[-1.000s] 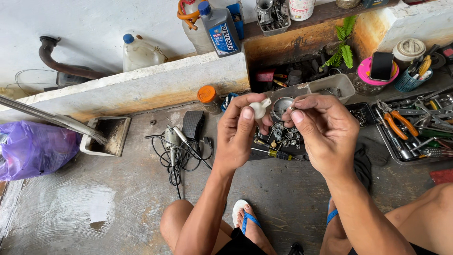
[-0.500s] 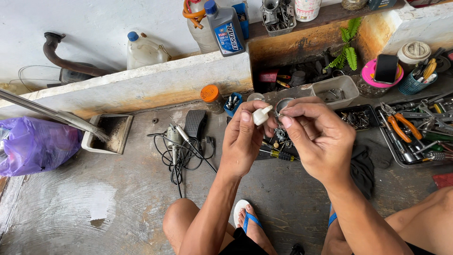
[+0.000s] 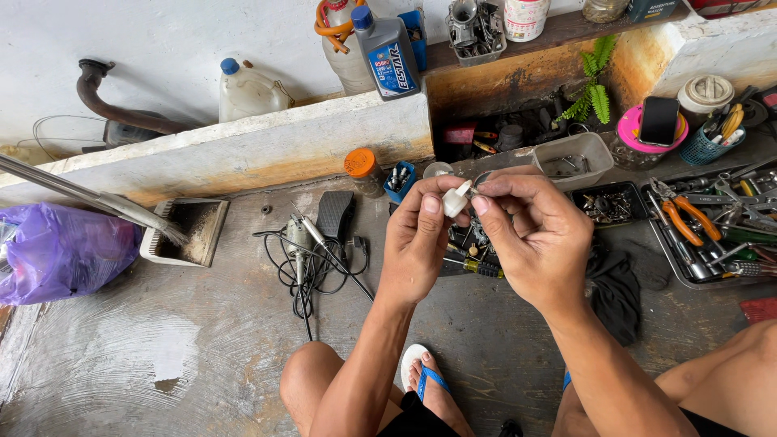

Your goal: The person assembles small mechanical parts on the floor, using a screwdriver to tighten screws and attaching a white plastic component to a metal housing. They handle various small metal pieces and tools, organizing them on a black cloth.

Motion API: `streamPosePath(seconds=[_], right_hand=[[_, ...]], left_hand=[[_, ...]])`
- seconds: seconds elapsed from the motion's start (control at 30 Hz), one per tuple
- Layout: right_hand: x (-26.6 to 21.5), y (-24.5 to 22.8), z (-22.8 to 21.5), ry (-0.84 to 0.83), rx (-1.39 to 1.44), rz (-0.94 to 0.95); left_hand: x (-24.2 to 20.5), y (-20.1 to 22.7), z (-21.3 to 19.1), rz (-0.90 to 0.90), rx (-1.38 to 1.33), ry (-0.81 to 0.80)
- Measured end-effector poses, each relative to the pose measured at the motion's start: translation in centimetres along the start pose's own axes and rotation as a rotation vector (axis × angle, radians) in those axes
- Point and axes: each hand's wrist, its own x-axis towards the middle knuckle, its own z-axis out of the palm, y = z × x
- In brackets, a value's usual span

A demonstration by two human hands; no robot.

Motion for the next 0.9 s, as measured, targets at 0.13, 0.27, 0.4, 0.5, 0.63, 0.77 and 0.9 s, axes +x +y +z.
streamPosePath(seconds=[0.13,0.27,0.4,0.5,0.63,0.77,0.9], right_hand=[[0.2,-0.5,0.0,-0.009,-0.043,0.005],[0.3,-0.8,0.0,-0.019,-0.055,-0.011],[0.3,-1.3,0.1,-0.015,-0.036,0.007],[0.2,-1.5,0.2,-0.012,-0.053,-0.008],[-0.1,-0.8,0.1,0.014,-0.018,-0.026],[-0.4,-0.4,0.2,0.054,0.018,-0.032],[-0.5,-0.4,0.3,0.067,0.011,-0.043]], left_hand=[[0.1,0.3,-0.1,0.004,0.038,-0.011],[0.3,1.0,0.2,0.045,0.087,-0.018],[0.4,2.1,0.6,0.131,0.157,-0.022],[0.1,3.1,1.0,0.174,0.189,-0.026],[0.1,3.4,1.1,0.21,0.208,-0.035],[0.1,3.6,1.1,0.236,0.215,-0.037],[0.1,4.1,1.2,0.257,0.254,-0.044]])
